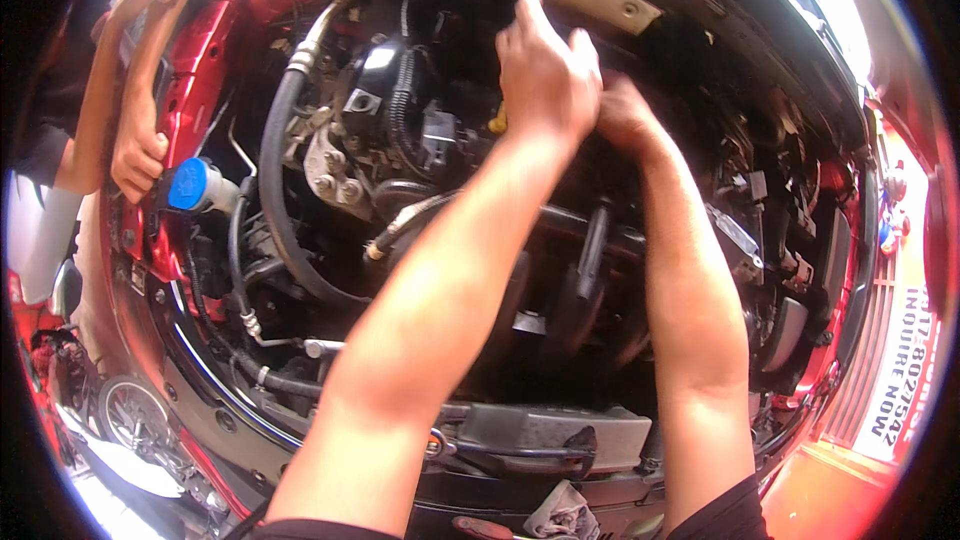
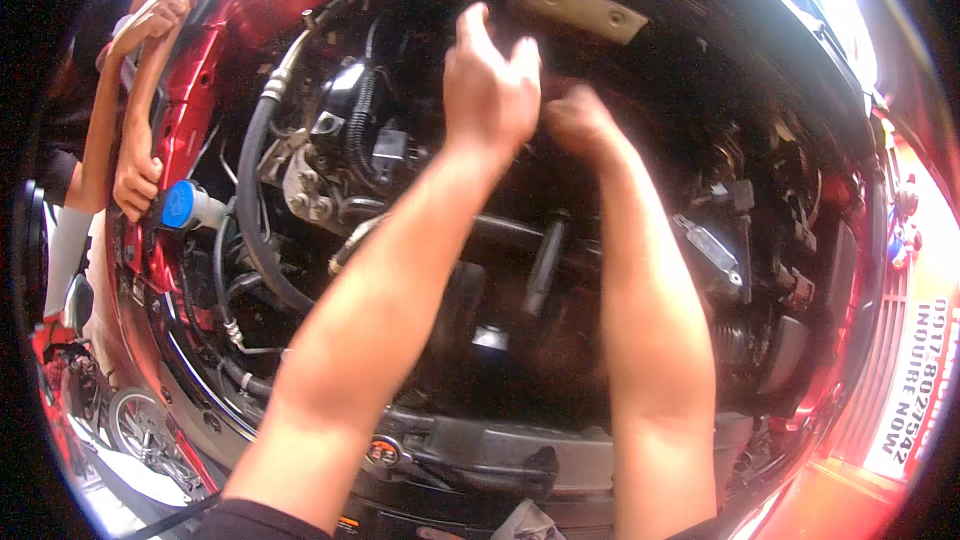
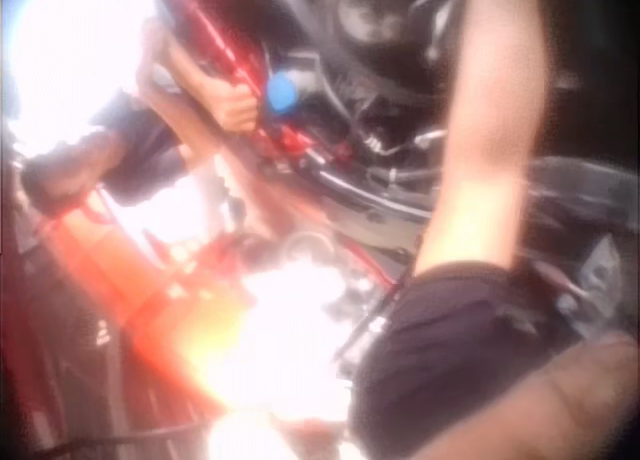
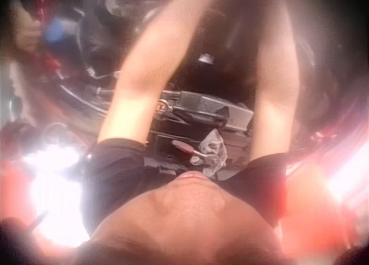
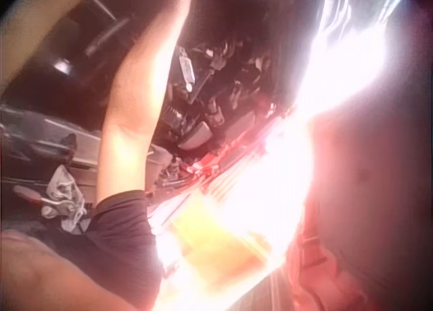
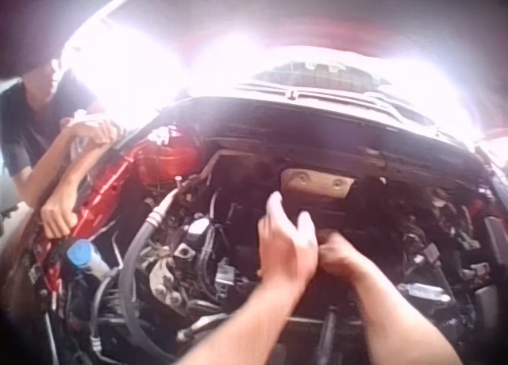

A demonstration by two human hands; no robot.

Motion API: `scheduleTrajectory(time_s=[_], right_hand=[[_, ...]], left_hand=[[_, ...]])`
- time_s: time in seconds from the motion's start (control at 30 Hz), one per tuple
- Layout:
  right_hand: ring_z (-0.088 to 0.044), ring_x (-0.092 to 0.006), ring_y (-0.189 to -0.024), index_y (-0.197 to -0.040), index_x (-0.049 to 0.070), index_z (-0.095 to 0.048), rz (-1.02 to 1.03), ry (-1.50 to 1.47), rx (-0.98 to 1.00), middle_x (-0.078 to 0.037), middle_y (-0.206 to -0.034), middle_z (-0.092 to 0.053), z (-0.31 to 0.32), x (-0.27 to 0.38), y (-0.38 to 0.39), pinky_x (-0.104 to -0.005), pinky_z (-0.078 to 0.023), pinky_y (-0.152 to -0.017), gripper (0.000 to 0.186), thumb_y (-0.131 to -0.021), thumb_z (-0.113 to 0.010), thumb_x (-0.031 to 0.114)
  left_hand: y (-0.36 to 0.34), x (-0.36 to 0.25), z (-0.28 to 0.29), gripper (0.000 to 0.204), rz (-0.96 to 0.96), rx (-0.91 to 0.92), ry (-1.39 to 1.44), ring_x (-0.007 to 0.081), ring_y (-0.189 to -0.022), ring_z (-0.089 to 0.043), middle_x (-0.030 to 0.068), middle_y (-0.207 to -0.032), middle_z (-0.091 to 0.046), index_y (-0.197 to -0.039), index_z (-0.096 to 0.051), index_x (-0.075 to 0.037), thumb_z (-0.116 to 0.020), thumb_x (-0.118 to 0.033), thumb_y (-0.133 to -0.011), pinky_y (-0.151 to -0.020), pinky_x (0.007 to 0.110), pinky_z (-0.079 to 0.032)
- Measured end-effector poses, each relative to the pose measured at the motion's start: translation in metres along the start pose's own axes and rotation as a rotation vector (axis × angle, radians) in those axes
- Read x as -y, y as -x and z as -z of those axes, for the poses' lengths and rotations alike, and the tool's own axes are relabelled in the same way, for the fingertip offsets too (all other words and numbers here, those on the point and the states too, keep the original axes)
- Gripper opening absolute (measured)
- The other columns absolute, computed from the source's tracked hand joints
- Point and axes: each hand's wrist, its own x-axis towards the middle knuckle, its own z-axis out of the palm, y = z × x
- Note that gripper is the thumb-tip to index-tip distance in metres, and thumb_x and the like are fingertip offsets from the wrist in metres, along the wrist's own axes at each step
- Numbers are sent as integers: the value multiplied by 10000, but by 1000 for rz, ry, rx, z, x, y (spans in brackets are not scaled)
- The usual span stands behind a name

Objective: The person uses a socket wrench to tighten bolts on the engine block of a red car with the hood open. The camera wearer repeatedly reaches into the engine bay to adjust components.

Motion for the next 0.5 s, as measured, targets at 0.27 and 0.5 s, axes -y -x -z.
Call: scheduleTrajectory(time_s=[0.27,0.5], right_hand=[[-656,-348,-1083,-1078,-26,-688,325,56,-728,-221,-1132,-686,-47,70,137,-380,-500,-970,235,-887,-581,60],[-560,-449,-1120,-1185,-63,-578,450,-308,-714,-294,-1291,-541,-99,105,228,-556,-395,-1036,471,-726,-659,6]], left_hand=[[-49,189,-130,366,-137,91,-545,289,-766,-676,156,-867,-719,-986,-710,-9,-512,-317,-966,-706,385,-523],[-63,137,-107,386,-160,737,-186,253,-764,-664,117,-895,-726,-1062,-717,-28,-573,-368,-949,-725,358,-526]])
